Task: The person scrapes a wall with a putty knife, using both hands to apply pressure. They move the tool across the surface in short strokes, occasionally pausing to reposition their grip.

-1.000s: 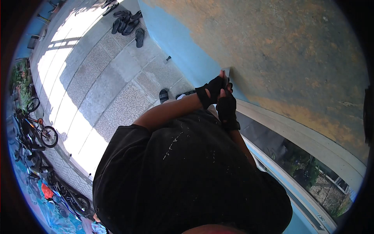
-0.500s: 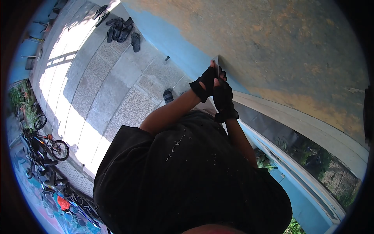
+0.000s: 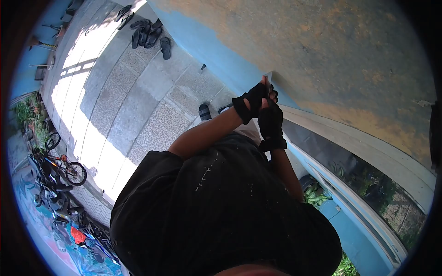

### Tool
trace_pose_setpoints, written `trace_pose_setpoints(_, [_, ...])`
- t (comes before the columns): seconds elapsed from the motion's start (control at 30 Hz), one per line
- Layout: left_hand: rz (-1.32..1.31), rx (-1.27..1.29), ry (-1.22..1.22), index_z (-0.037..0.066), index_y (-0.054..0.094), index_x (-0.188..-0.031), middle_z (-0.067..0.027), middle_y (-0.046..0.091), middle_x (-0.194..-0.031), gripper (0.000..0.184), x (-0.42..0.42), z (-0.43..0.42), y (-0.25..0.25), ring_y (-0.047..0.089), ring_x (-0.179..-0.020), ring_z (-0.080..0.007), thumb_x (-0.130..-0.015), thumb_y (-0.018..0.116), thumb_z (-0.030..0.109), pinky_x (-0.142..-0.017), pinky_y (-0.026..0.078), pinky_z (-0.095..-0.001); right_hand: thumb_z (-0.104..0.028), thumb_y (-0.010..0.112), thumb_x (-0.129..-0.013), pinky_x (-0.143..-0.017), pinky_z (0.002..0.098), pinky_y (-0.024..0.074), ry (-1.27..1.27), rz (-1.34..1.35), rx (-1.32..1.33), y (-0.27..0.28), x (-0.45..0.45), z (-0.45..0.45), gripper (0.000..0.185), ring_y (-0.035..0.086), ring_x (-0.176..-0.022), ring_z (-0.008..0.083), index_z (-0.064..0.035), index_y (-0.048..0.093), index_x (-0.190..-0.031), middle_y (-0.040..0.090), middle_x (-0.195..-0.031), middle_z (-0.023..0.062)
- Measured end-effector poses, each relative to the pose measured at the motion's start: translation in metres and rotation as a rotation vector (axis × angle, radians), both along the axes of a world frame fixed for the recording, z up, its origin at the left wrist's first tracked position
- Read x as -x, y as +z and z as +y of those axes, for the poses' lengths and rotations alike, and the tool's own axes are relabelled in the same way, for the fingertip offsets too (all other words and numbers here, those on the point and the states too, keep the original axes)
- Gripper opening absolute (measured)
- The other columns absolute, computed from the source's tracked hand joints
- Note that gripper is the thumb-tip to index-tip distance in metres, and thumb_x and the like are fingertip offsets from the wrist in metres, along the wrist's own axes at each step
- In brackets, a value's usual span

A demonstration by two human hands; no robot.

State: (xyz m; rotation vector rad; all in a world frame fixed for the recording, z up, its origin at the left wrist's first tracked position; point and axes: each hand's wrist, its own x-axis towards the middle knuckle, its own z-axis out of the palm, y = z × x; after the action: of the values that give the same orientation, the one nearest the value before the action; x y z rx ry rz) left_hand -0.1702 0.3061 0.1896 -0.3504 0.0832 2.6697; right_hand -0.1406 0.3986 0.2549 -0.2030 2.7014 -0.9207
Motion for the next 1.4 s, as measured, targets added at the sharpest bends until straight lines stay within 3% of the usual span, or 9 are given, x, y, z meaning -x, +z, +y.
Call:
trace_pose_setpoints(0.13, [0.036,0.025,0.082,0.015,0.043,-0.069,-0.0001,0.043,-0.07,0.054,0.007,-0.008,-0.019,0.047,-0.078,-0.0203,-0.09,0.043,0.065,-0.074,0.041,-0.0353,-0.034,0.043,-0.098,-0.07,0.0469,0.0477,0.03,0.163,0.134,-0.026,0.004,-0.003,0.036,0.061,-0.082,0.0387,-0.0062,0.06,-0.115,0.063,-0.086,0.021])
trace_pose_setpoints(0.2, [0.027,0.053,0.074,0.015,0.043,-0.069,-0.0003,0.043,-0.07,0.054,0.008,-0.003,-0.017,0.047,-0.078,-0.02,-0.091,0.043,0.065,-0.074,0.041,-0.0352,-0.032,0.047,-0.098,-0.056,0.0378,0.0454,0.017,0.124,0.135,-0.024,0.006,-0.002,0.037,0.06,-0.058,0.0287,0.0007,0.063,-0.097,0.063,-0.068,0.0152])
trace_pose_setpoints(0.57, [0.111,0.07,0.062,0.015,0.044,-0.067,-0.0014,0.043,-0.071,0.056,0.002,0.011,-0.021,0.048,-0.081,-0.0219,-0.089,0.043,0.067,-0.074,0.041,-0.0355,-0.032,0.049,-0.098,-0.047,0.0303,0.0405,0.047,0.361,0.206,-0.031,-0.002,0.015,0.033,0.052,-0.048,0.014,-0.0029,0.064,-0.097,0.055,-0.059,0.0043])
trace_pose_setpoints(0.63, [0.023,0.063,0.029,0.015,0.044,-0.067,-0.0014,0.044,-0.07,0.056,0.001,0.016,-0.012,0.048,-0.079,-0.0217,-0.089,0.042,0.067,-0.073,0.042,-0.036,-0.032,0.046,-0.098,-0.069,0.0456,0.0487,-0.066,-0.099,0.221,-0.014,-0.002,0.024,0.032,0.063,-0.082,0.0388,-0.0059,0.063,-0.107,0.064,-0.086,0.0214])
trace_pose_setpoints(0.7, [0.035,0.023,0.024,0.015,0.044,-0.068,-0.0014,0.045,-0.07,0.057,0.006,0.017,-0.016,0.048,-0.079,-0.0218,-0.089,0.041,0.068,-0.073,0.042,-0.0363,-0.033,0.047,-0.097,-0.07,0.0455,0.0489,-0.047,-0.073,0.182,-0.012,0.003,0.023,0.034,0.063,-0.083,0.0385,-0.0056,0.063,-0.106,0.065,-0.088,0.021])
trace_pose_setpoints(0.77, [0.037,-0.015,0.011,0.015,0.045,-0.068,-0.0014,0.045,-0.07,0.057,0.012,0.01,-0.028,0.048,-0.078,-0.0219,-0.089,0.04,0.068,-0.073,0.043,-0.0365,-0.033,0.051,-0.097,-0.052,0.029,0.0426,-0.006,0.008,0.337,-0.014,0.009,0.012,0.034,0.054,-0.056,0.0119,-0.0016,0.064,-0.102,0.058,-0.068,0.0048])
trace_pose_setpoints(0.9, [-0.066,0.012,0.157,0.015,0.045,-0.069,-0.0026,0.046,-0.07,0.057,0.02,-0.011,-0.036,0.048,-0.076,-0.0227,-0.09,0.039,0.067,-0.072,0.044,-0.0378,-0.031,0.05,-0.098,-0.056,0.0286,0.044,0.076,0.233,0.185,-0.044,0.024,-0.007,0.033,0.056,-0.062,0.0112,-0.0013,0.064,-0.104,0.059,-0.069,0.006])
trace_pose_setpoints(1.17, [-0.081,0.215,0.159,0.011,0.052,-0.082,-0.0072,0.057,-0.08,0.053,0.0,0.006,0.0,0.059,-0.083,-0.0259,-0.094,0.039,0.061,-0.07,0.052,-0.0375,-0.033,0.044,-0.099,-0.056,0.0293,0.044,-0.197,-0.349,0.61,-0.011,0.012,0.012,0.033,0.056,-0.058,0.0144,-0.0066,0.062,-0.108,0.057,-0.066,0.0053])
trace_pose_setpoints(1.4, [0.071,0.146,-0.059,0.012,0.053,-0.084,-0.0066,0.058,-0.082,0.048,-0.002,-0.004,-0.032,0.06,-0.084,-0.0244,-0.096,0.041,0.056,-0.069,0.053,-0.0371,-0.033,0.046,-0.099,-0.053,0.0272,0.0421,-0.187,-0.298,0.498,0.003,-0.001,-0.001,0.032,0.053,-0.057,0.0114,-0.007,0.06,-0.112,0.057,-0.067,0.0029])
